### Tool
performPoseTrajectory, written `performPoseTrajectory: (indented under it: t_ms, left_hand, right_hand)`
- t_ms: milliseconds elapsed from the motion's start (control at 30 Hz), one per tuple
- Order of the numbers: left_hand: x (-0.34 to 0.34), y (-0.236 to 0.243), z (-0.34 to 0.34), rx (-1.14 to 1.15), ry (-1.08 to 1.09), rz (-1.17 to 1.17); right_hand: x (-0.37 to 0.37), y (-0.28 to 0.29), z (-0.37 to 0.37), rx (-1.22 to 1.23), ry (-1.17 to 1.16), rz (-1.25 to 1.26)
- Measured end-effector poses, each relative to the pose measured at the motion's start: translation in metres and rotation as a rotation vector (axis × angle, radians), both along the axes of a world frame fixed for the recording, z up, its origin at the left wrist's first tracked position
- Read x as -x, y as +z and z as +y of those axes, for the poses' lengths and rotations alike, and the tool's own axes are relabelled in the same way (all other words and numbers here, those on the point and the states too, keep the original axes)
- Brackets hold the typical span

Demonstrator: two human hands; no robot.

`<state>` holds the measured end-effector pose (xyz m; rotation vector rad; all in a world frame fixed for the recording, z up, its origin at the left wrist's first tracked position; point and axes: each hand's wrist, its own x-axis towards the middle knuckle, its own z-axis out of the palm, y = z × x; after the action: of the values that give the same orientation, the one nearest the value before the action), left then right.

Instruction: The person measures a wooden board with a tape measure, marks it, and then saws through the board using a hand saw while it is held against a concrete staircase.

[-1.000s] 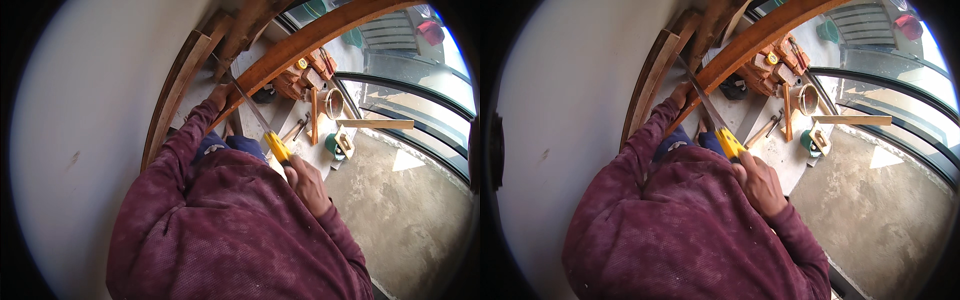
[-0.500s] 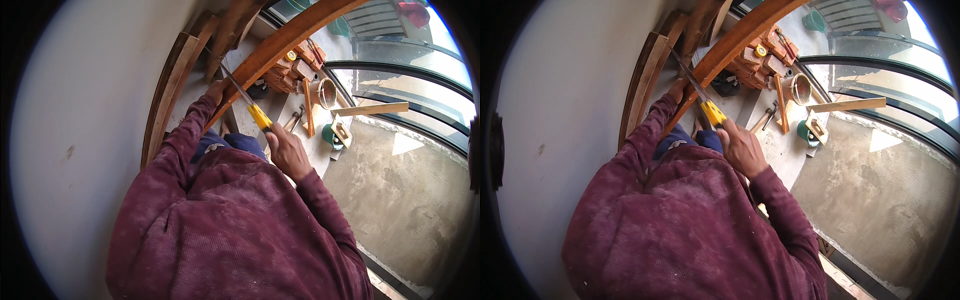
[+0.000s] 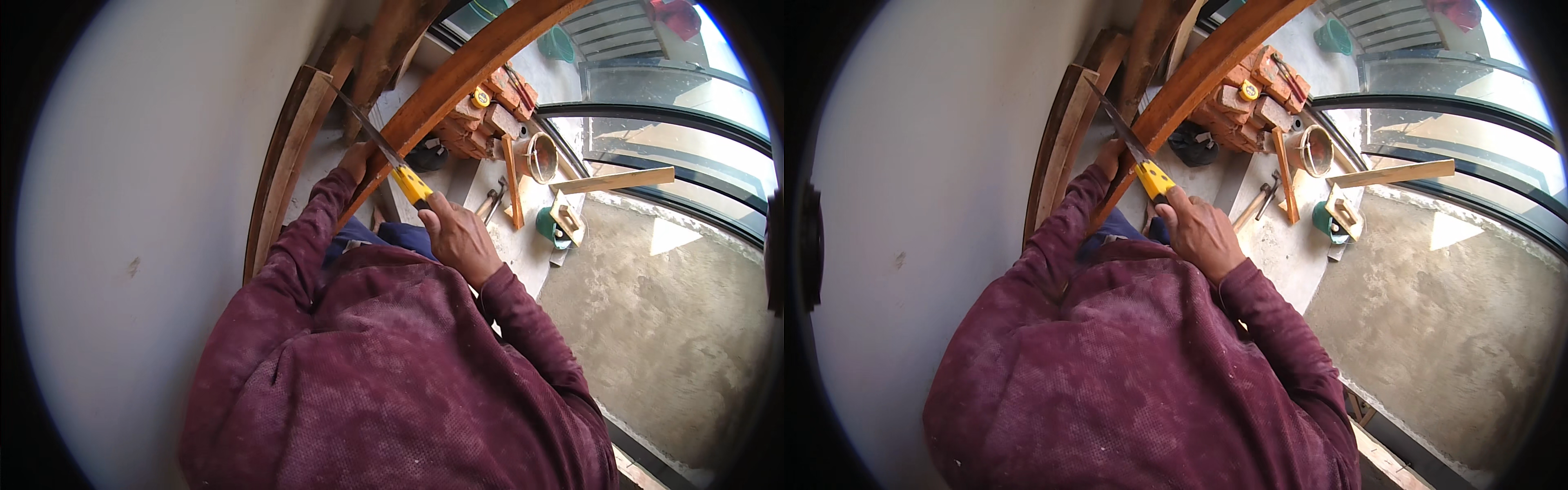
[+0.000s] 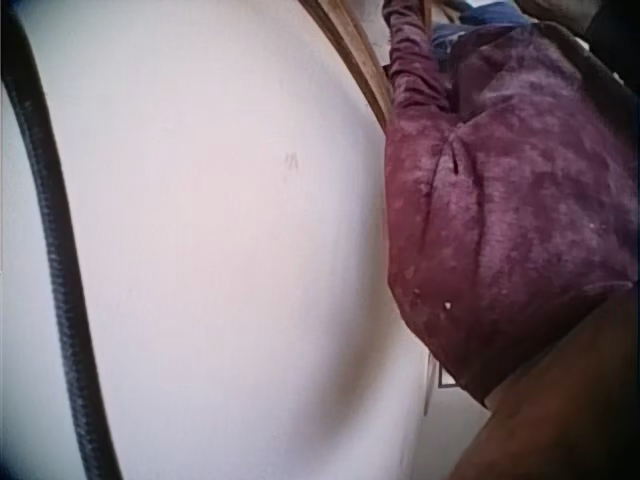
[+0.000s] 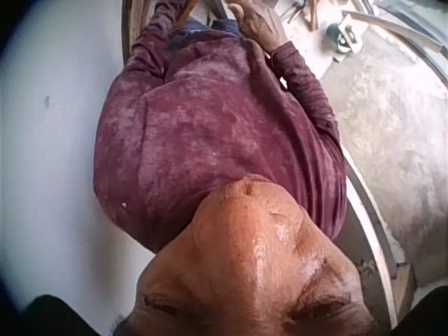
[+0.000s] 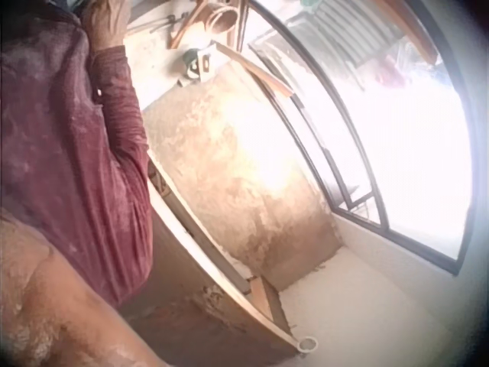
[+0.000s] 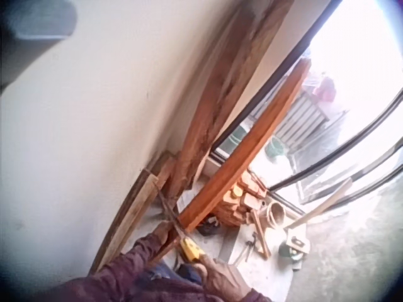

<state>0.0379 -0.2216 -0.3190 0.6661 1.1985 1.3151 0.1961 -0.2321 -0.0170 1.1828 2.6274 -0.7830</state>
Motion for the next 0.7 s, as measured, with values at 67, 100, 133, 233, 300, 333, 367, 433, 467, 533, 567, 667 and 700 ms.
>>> performPoseTrajectory:
  t_ms: [67,100,133,233,300,333,367,433,467,533,567,667,700]
  left_hand:
    - [0.000,-0.005,0.000,0.006,0.009,-0.013]
    - [-0.001,0.014,0.003,0.022,-0.027,-0.104]
    - [0.009,0.022,-0.009,0.066,-0.024,-0.178]
    - [0.023,0.011,-0.024,-0.198,0.049,0.224]
    - [0.034,0.015,-0.028,-0.062,-0.020,0.011]
    - [0.029,0.021,-0.023,-0.009,-0.081,-0.111]
    - [0.014,0.028,-0.015,0.004,0.002,-0.202]
    - [0.011,0.033,-0.008,0.083,-0.075,-0.227]
    - [0.018,0.031,-0.007,0.130,-0.104,-0.226]
    - [0.021,0.008,-0.017,-0.119,0.018,-0.016]
    - [0.019,0.001,-0.020,-0.062,-0.080,-0.161]
    - [0.030,-0.077,-0.045,0.034,0.092,-0.228]
    - [0.016,-0.064,-0.035,0.012,0.071,-0.251]
  right_hand:
    - [-0.007,0.020,-0.004,0.041,-0.007,0.000]
    - [-0.023,0.038,-0.013,0.053,-0.028,-0.006]
    - [-0.030,0.060,-0.026,0.089,-0.055,-0.068]
    - [-0.055,0.093,-0.053,0.150,-0.100,-0.049]
    - [-0.043,0.076,-0.049,0.140,-0.094,-0.015]
    - [-0.026,0.056,-0.035,0.132,-0.087,-0.018]
    - [-0.014,0.022,-0.021,0.065,-0.075,0.001]
    - [-0.010,-0.010,-0.011,-0.023,-0.043,0.020]
    - [-0.009,-0.015,-0.011,-0.048,-0.021,0.020]
    - [-0.003,-0.016,-0.018,-0.014,-0.002,-0.017]
    - [-0.006,-0.011,-0.021,0.039,-0.030,-0.060]
    - [0.009,-0.002,-0.022,0.026,0.080,0.018]
    - [0.003,-0.001,-0.018,0.033,0.073,-0.050]
